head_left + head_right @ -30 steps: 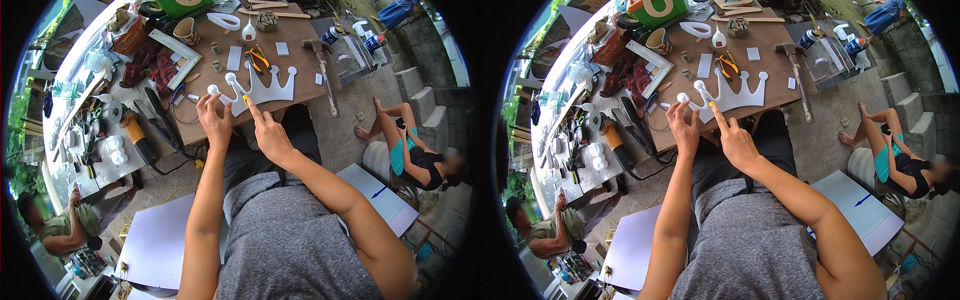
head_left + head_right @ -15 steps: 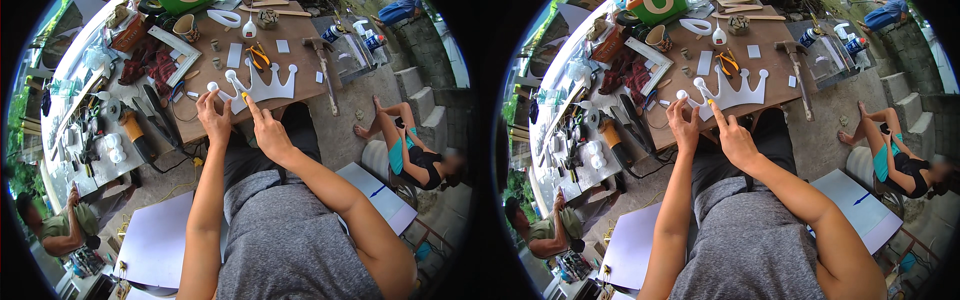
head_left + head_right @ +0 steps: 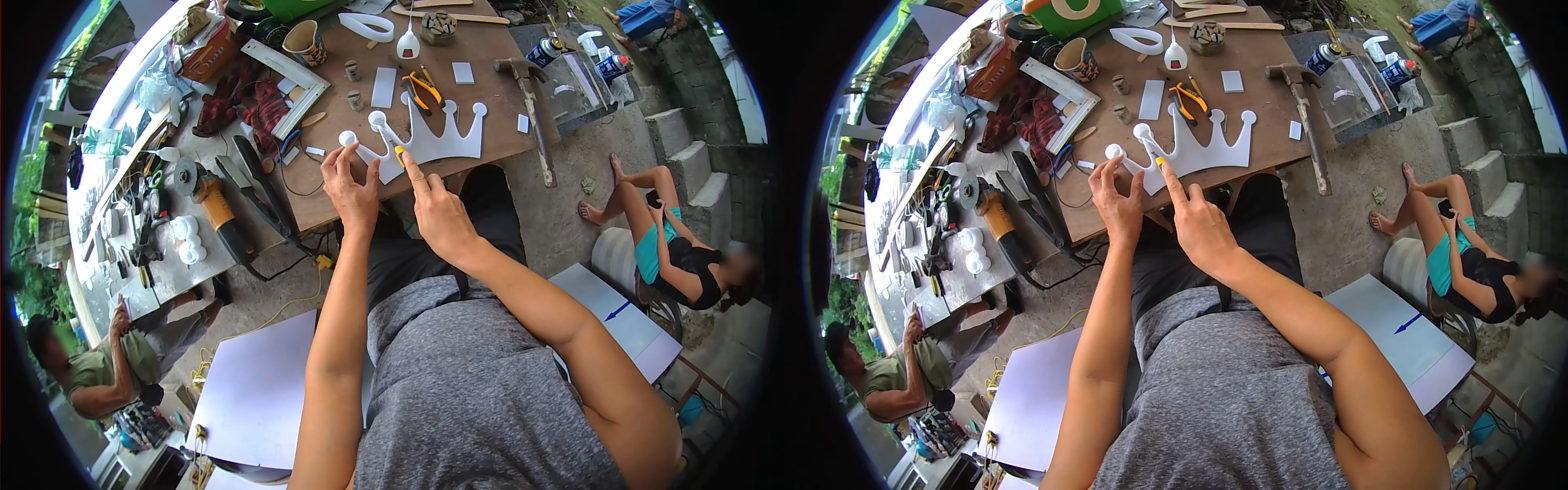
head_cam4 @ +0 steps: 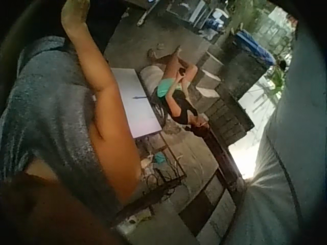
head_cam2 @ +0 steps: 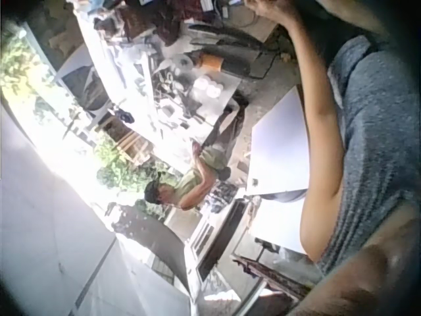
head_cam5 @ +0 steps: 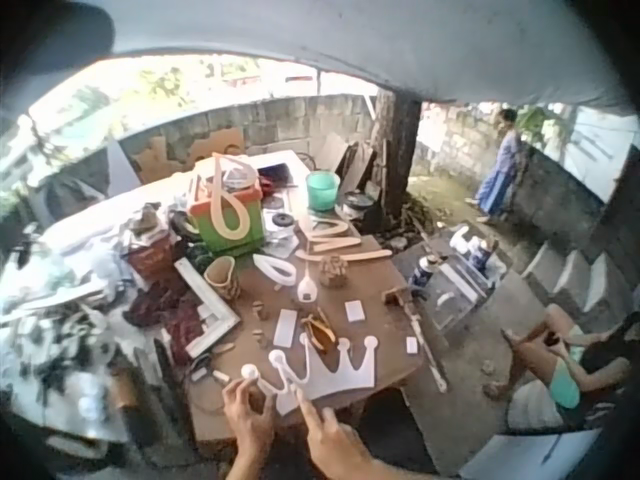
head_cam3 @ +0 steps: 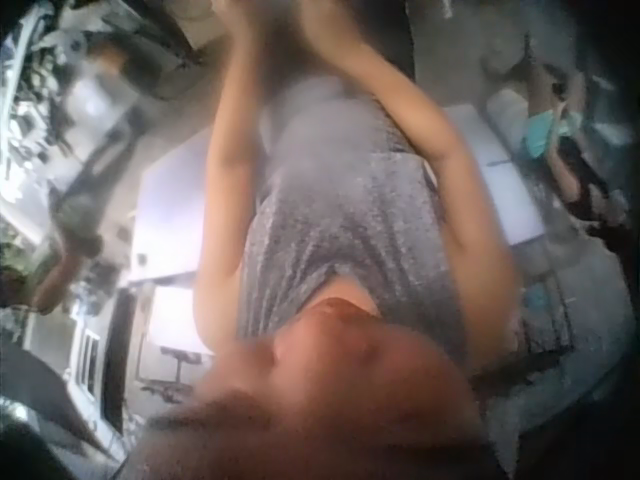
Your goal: Applying glue and assembling foam or cardboard components to create a crown-shaped sign on a workbench.
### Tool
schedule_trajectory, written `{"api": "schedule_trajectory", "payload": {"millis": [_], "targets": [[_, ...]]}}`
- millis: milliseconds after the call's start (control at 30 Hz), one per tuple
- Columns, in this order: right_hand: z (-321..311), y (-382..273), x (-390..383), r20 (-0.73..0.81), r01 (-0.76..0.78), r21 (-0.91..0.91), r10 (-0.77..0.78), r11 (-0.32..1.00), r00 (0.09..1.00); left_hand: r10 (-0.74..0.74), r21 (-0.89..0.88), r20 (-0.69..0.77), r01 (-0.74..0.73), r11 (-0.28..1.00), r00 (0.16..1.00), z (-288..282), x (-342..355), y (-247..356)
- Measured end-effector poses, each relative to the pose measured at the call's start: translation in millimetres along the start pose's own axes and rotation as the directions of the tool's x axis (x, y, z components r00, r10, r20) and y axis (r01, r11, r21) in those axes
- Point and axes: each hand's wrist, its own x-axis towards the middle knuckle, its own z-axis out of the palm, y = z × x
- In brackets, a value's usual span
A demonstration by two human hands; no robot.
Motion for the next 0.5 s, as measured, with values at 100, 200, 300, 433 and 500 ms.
{"api": "schedule_trajectory", "payload": {"millis": [100,200,300,433,500], "targets": [[0.0,-0.6,0.4,0.008,-0.007,0.008,0.007,1.0,1.0,-0.005,0.004,0.004,0.005,1.0,1.0,0.4,-0.3,-0.9],[-0.2,-1.2,0.5,0.024,-0.023,0.0,0.023,1.0,0.999,-0.001,0.013,-0.001,0.001,1.0,1.0,0.5,-0.7,-1.6],[0.1,-0.7,0.9,0.035,-0.03,-0.009,0.031,0.999,0.999,-0.003,0.009,0.004,0.003,1.0,1.0,0.2,-0.5,-1.4],[-3.2,-3.4,1.7,0.044,-0.028,-0.017,0.029,0.999,0.999,-0.022,0.011,0.015,0.022,1.0,1.0,-0.2,-0.9,-0.6],[-4.1,-5.2,1.7,0.042,-0.028,-0.025,0.029,0.999,0.999,-0.028,0.025,0.018,0.027,0.999,0.999,0.2,-1.0,-1.2]]}}
